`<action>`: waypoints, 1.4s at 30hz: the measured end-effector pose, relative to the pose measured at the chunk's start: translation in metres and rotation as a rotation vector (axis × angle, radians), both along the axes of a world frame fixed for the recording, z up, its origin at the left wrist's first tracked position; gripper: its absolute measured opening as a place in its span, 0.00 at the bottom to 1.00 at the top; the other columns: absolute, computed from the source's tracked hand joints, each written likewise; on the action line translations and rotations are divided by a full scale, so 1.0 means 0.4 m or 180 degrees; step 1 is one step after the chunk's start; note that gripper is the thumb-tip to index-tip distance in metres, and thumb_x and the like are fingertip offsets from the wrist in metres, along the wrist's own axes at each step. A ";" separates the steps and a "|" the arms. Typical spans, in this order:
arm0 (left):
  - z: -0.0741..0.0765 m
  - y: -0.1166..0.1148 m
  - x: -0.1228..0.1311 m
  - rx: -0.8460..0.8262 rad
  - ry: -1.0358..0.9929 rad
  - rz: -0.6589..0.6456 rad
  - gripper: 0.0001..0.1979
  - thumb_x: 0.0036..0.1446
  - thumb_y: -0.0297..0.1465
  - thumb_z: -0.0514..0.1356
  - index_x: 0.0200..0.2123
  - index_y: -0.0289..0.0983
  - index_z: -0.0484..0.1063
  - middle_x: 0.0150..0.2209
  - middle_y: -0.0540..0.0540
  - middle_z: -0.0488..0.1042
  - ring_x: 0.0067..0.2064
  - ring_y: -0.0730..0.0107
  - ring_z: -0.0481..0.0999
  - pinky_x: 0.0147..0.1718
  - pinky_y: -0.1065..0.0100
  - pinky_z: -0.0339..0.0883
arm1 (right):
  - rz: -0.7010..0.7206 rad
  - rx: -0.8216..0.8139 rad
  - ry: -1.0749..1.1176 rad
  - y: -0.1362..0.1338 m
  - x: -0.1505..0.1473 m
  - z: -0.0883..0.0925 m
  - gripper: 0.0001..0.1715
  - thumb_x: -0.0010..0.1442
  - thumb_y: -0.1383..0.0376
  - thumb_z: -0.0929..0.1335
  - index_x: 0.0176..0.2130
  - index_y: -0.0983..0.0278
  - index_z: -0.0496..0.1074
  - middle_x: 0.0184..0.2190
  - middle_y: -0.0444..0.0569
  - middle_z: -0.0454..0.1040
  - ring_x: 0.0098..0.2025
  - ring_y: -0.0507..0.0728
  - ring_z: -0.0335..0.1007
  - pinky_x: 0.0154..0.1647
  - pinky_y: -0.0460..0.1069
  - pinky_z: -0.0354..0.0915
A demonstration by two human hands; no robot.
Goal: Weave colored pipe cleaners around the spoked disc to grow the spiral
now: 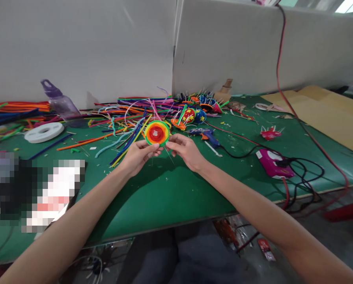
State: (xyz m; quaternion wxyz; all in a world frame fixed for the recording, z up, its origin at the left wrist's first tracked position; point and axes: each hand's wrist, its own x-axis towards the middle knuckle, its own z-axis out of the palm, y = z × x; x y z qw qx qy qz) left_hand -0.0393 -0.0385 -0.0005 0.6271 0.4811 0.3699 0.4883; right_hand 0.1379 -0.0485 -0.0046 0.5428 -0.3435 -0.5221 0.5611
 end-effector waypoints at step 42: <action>-0.003 0.002 -0.004 -0.0095 -0.0034 -0.0161 0.13 0.38 0.33 0.75 0.27 0.32 0.80 0.27 0.42 0.80 0.28 0.74 0.77 0.29 0.75 0.71 | 0.0537 -0.0173 0.0157 0.001 0.006 -0.009 0.11 0.49 0.61 0.73 0.33 0.61 0.71 0.31 0.44 0.73 0.33 0.51 0.67 0.26 0.45 0.58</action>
